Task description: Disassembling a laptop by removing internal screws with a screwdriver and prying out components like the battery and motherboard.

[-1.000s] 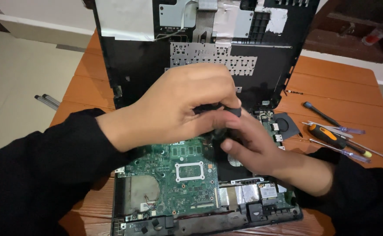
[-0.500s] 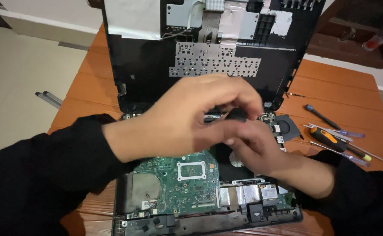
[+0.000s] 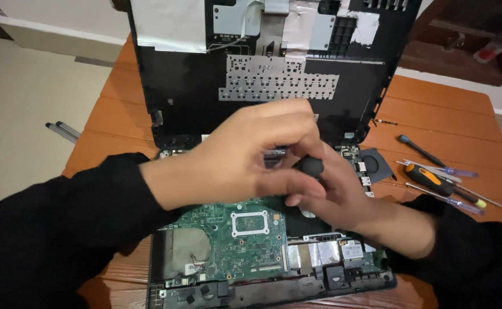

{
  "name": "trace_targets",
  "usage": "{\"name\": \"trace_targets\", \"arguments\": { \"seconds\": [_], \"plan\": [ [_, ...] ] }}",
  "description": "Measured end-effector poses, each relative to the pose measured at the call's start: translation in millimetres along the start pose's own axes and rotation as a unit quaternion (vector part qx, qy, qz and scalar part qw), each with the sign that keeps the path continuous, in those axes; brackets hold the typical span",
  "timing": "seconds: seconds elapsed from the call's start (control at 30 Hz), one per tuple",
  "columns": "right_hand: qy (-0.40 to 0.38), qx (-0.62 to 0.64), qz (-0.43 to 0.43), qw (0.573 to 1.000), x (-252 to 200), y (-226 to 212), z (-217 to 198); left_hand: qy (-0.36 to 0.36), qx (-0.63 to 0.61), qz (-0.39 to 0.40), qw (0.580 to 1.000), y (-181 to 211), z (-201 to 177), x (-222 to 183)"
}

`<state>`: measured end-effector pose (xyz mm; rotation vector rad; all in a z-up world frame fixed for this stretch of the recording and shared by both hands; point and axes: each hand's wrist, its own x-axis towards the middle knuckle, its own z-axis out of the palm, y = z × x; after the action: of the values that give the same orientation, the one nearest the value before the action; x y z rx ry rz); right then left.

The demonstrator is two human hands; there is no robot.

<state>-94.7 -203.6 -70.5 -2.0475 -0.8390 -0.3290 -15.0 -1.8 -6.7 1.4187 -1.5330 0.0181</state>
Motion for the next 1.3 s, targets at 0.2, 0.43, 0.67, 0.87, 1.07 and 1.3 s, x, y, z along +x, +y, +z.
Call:
{"name": "trace_targets", "arguments": {
  "seconds": [0.2, 0.43, 0.67, 0.87, 1.07, 1.3],
  "plan": [
    [0.004, 0.003, 0.004, 1.000, -19, 17, 3, -0.007, 0.068, 0.023, 0.997, -3, 6, -4],
    [-0.046, -0.008, 0.006, 0.999, -21, 22, 3, -0.028, 0.163, 0.145, 0.976, -8, -6, -6],
    [-0.017, 0.099, -0.010, 0.995, -16, 16, 3, 0.028, 0.165, 0.166, 0.972, -11, 3, -6],
    [0.006, 0.027, 0.054, 0.998, -28, 22, 2, 0.066, 0.075, 0.058, 0.993, -7, 24, 0],
    [-0.003, 0.019, 0.000, 1.000, -6, 0, 1, 0.085, 0.205, 0.078, 0.972, 4, 20, -17],
    [0.028, 0.081, -0.002, 0.996, -12, 7, 6, -0.167, 0.185, 0.097, 0.964, 8, 30, -77]
  ]
}}
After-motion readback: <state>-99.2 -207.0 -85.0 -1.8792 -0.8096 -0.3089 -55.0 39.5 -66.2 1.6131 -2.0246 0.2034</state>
